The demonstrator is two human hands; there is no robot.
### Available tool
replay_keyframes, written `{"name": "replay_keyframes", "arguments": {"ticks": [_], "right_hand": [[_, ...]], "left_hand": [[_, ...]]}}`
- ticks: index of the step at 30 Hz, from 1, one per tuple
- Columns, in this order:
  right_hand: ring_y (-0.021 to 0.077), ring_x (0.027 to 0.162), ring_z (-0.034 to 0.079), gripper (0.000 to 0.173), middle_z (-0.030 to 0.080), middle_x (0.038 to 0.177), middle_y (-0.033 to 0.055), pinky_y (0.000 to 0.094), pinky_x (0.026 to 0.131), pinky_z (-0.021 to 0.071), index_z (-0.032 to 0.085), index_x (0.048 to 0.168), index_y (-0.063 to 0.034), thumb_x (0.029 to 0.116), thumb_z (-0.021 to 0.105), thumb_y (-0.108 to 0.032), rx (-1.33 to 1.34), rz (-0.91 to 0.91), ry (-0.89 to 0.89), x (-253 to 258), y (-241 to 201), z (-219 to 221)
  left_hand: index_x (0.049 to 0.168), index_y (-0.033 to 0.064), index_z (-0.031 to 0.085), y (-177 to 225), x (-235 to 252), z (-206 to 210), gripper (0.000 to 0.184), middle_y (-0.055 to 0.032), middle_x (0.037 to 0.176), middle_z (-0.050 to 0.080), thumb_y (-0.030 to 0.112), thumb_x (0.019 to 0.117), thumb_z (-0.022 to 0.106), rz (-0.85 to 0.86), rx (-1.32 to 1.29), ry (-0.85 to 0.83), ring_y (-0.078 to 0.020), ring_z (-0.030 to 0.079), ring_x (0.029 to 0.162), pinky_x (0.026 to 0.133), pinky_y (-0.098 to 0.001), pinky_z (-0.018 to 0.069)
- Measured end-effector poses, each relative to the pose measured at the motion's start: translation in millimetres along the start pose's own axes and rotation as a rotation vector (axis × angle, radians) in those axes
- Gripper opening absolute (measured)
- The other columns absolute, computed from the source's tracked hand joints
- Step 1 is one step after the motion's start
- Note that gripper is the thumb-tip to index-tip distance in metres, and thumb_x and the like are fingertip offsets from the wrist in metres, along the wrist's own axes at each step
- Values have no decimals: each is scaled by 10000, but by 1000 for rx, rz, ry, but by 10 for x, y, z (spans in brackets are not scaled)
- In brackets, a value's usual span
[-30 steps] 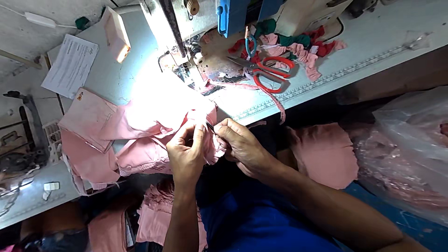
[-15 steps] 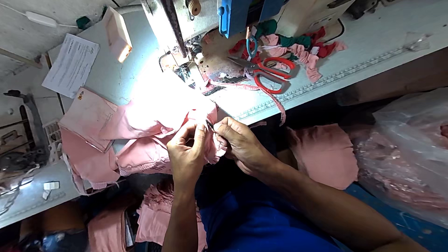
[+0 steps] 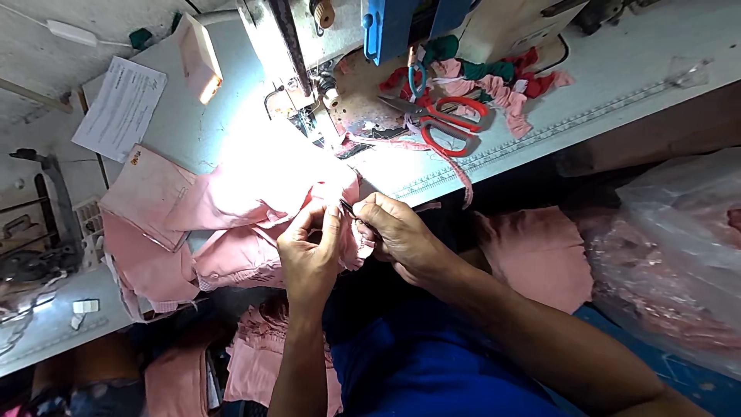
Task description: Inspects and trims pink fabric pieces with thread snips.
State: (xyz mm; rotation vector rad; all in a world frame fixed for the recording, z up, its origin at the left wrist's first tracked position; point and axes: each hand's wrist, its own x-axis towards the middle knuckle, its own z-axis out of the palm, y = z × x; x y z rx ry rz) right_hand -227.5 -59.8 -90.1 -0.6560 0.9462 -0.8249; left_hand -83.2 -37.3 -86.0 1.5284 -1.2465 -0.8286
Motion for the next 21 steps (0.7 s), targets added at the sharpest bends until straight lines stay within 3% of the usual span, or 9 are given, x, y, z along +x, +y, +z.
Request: {"name": "replay_keyframes", "arguments": {"ticks": [6, 9, 12, 21], "right_hand": [[69, 527, 484, 119, 504, 648, 13, 202, 498, 419, 570, 987, -81, 1044, 543, -182, -124, -131, 61, 12, 56, 29], [30, 478, 380, 190, 448, 627, -20, 164, 454, 331, 545, 929, -116, 1079, 500, -222, 113, -2, -1, 20, 62, 24], [14, 455, 349, 245, 450, 634, -26, 145, 427, 307, 567, 915, -134, 1092, 477, -277, 257, 117, -27, 10, 43, 16], [30, 487, 387, 181, 456, 636, -18, 160, 459, 333, 540, 940, -111, 1084, 493, -210, 129, -2, 0, 12, 55, 28]], "left_hand": [[987, 82, 750, -5, -9, -5, 101, 40, 771, 700, 136, 995, 665, 9, 15, 7, -34, 641, 631, 559, -198, 549], [993, 79, 750, -10, 0, -6, 101, 36, 784, 706, 135, 994, 666, 13, 11, 13, -39, 653, 643, 565, -204, 559], [996, 71, 751, -9, 7, -5, 101, 28, 782, 708, 127, 990, 667, 8, -7, 13, -46, 647, 627, 550, -208, 554], [987, 77, 746, -12, 4, -1, 96, 32, 788, 709, 133, 992, 668, 10, -2, 9, -44, 658, 647, 570, -208, 566]]}}
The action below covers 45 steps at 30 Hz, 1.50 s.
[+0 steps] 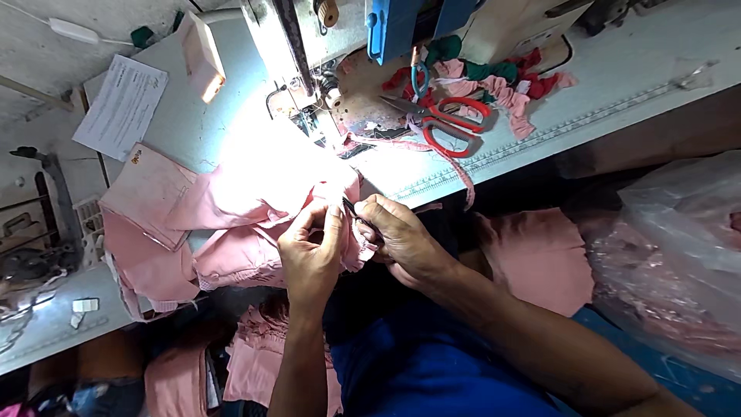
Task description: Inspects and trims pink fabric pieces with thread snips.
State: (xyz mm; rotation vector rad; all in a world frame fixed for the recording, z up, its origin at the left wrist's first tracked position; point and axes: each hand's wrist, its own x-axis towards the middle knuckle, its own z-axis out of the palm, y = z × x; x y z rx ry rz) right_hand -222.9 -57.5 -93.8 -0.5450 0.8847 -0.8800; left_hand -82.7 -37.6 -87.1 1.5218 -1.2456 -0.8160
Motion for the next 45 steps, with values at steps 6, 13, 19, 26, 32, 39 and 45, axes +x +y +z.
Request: {"name": "replay_keyframes", "arguments": {"ticks": [6, 13, 19, 26, 32, 39, 45], "right_hand": [[11, 456, 342, 244, 451, 629, -29, 141, 434, 297, 555, 895, -135, 1089, 483, -263, 117, 86, -29, -2, 25, -3], [38, 487, 391, 179, 447, 619, -12, 170, 464, 333, 543, 924, -103, 1075, 513, -194, -1, -17, 58, 8, 53, 33], [21, 460, 362, 226, 464, 625, -22, 154, 437, 308, 560, 908, -126, 1085, 492, -249, 103, 74, 4, 0, 33, 21], [6, 454, 358, 265, 470, 633, -26, 133, 426, 314, 575, 891, -127, 1093, 468, -261, 164, 114, -13, -4, 41, 20], [69, 556, 525, 59, 553, 677, 18, 206, 524, 459, 589, 994, -72, 1014, 584, -127, -237, -208, 104, 14, 103, 12], [72, 582, 574, 71, 620, 742, 16, 202, 522, 478, 597, 1039, -83, 1009, 615, -145, -479, -365, 146, 11, 115, -3], [54, 534, 470, 153, 489, 656, -4, 195, 513, 425, 564, 952, -107, 1065, 499, -187, 15, -76, 5, 44, 140, -17]], "left_hand": [[979, 77, 750, -19, -4, -9, 99, 33, 776, 707, 135, 991, 670, -8, 3, 2, -44, 648, 634, 558, -205, 553], [1001, 65, 741, -24, -9, 4, 89, 23, 791, 713, 116, 986, 670, -1, -23, -11, -51, 660, 644, 570, -212, 568], [993, 62, 741, -34, -6, -14, 95, 26, 785, 706, 111, 987, 660, 4, -33, -11, -44, 649, 642, 567, -206, 561], [998, 60, 744, -42, -10, -23, 94, 20, 795, 710, 110, 982, 666, 0, -49, -6, -52, 649, 640, 562, -209, 560], [1002, 60, 742, -42, -12, -17, 93, 20, 825, 717, 103, 979, 663, 7, -47, -4, -50, 665, 679, 591, -213, 573], [999, 69, 747, -28, -2, 3, 93, 29, 819, 722, 120, 982, 671, 15, -21, 9, -45, 675, 683, 596, -210, 580], [993, 61, 744, -54, 8, -19, 90, 15, 786, 705, 113, 982, 672, -7, -44, -7, -58, 650, 647, 573, -217, 559]]}}
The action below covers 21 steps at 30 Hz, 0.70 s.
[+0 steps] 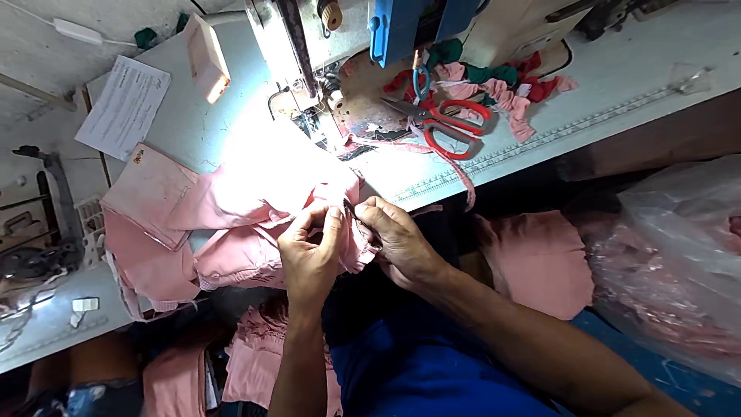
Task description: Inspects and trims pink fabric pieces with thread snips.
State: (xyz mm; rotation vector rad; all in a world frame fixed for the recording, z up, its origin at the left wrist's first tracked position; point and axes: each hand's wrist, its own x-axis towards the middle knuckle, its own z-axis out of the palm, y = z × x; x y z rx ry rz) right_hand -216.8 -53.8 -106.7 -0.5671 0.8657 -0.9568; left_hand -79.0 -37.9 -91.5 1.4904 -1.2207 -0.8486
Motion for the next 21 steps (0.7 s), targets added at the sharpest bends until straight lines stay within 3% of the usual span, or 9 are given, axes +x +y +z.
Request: {"name": "replay_keyframes", "arguments": {"ticks": [3, 9, 13, 15, 17, 18, 21], "right_hand": [[38, 518, 461, 184, 500, 656, -11, 175, 491, 412, 571, 936, -120, 1073, 491, -214, 67, 47, -24, -7, -26, -1], [61, 538, 480, 109, 492, 650, 1, 198, 516, 430, 579, 946, -94, 1036, 540, -141, -100, -84, 48, 16, -1, 3], [42, 527, 446, 131, 476, 649, -18, 178, 508, 402, 563, 992, -110, 1062, 475, -177, -127, -135, -9, 25, -74, -41], [34, 520, 451, 95, 510, 670, -22, 170, 491, 388, 561, 1083, -115, 1043, 542, -199, -273, -206, -7, 27, -111, -79], [57, 537, 526, 257, 591, 702, -16, 199, 486, 456, 607, 1167, -106, 954, 703, -213, -516, -300, 39, 59, -164, -103], [55, 543, 539, 271, 603, 698, -29, 217, 491, 472, 647, 1147, -119, 921, 743, -234, -638, -343, 58, 102, -192, -103], [67, 745, 646, 240, 705, 857, -34, 313, 680, 557, 738, 1064, -170, 940, 708, -374, -948, -359, 5, 238, -285, -100]], "left_hand": [[997, 55, 744, -1, 3, -2, 95, 11, 793, 707, 108, 982, 667, -8, -3, 6, -59, 649, 648, 571, -217, 558], [1010, 46, 747, 4, 3, 8, 101, 4, 806, 714, 97, 984, 664, -7, -32, 2, -66, 660, 656, 576, -220, 565], [1011, 53, 749, -2, 14, 6, 103, 10, 800, 715, 111, 986, 667, -6, -36, 11, -62, 660, 663, 589, -220, 565], [1002, 60, 750, 0, 13, 4, 99, 13, 800, 716, 116, 984, 671, -4, -26, 14, -61, 663, 666, 591, -219, 567], [1000, 56, 749, -11, 4, -2, 93, 6, 814, 718, 106, 973, 676, 11, -20, 5, -69, 671, 682, 606, -225, 577], [1002, 45, 746, -26, 7, -3, 96, -2, 825, 721, 100, 967, 676, 28, -17, -5, -72, 681, 702, 629, -227, 590], [984, 5, 735, -106, 30, -25, 110, -25, 870, 736, 82, 950, 665, 98, 16, -16, -80, 712, 783, 720, -239, 622]]}}
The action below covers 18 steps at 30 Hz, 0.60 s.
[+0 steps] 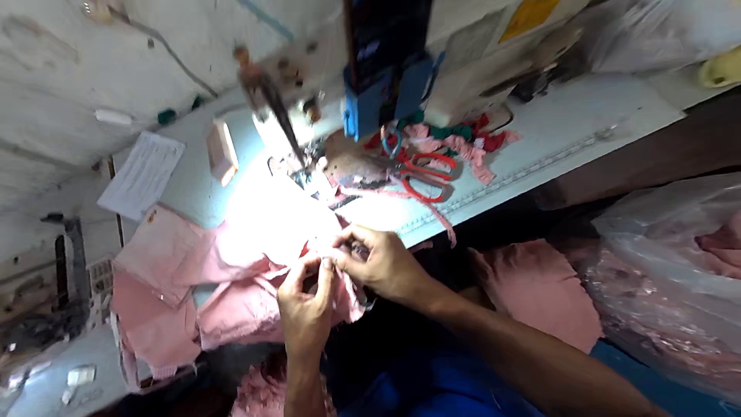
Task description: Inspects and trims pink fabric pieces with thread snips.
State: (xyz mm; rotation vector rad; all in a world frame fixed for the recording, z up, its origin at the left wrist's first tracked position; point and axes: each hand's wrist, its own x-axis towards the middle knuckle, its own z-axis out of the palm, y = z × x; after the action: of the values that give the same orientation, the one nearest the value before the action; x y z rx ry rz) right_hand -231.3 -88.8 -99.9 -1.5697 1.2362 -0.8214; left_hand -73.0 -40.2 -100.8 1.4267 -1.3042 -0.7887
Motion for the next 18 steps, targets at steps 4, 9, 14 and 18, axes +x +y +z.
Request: {"name": "replay_keyframes", "arguments": {"ticks": [4, 9, 14, 18], "right_hand": [[206, 882, 689, 298, 719, 943, 74, 460, 777, 555, 716, 1108, -103, 962, 646, -354, -120, -4, -169, 95, -99, 20], [209, 876, 655, 304, 674, 924, 92, 422, 777, 524, 663, 1123, -70, 1003, 582, -337, -18, 14, -202, 37, -70, 159], [286, 944, 685, 290, 686, 1023, 145, 482, 784, 545, 647, 1158, -36, 976, 582, -253, -196, -69, -184, -37, -58, 154], [263, 980, 669, 299, 662, 1093, 128, 460, 806, 546, 646, 1184, -62, 988, 577, -276, -210, -57, -209, -78, -20, 145]], "left_hand": [[970, 38, 702, -131, 22, -94, 109, 0, 888, 703, 116, 904, 665, 53, 51, 14, -56, 682, 811, 727, -220, 593], [942, 59, 650, -121, 59, -180, 113, 24, 841, 638, 151, 884, 685, 17, -27, 10, -43, 632, 759, 670, -188, 551], [968, 37, 557, -82, 175, -188, 109, -11, 742, 647, 33, 932, 660, -241, -183, 100, -86, 661, 650, 619, -246, 589], [986, 56, 481, -111, 172, -144, 297, 3, 758, 642, -52, 831, 711, -100, -154, 162, -78, 666, 671, 628, -242, 594]]}}
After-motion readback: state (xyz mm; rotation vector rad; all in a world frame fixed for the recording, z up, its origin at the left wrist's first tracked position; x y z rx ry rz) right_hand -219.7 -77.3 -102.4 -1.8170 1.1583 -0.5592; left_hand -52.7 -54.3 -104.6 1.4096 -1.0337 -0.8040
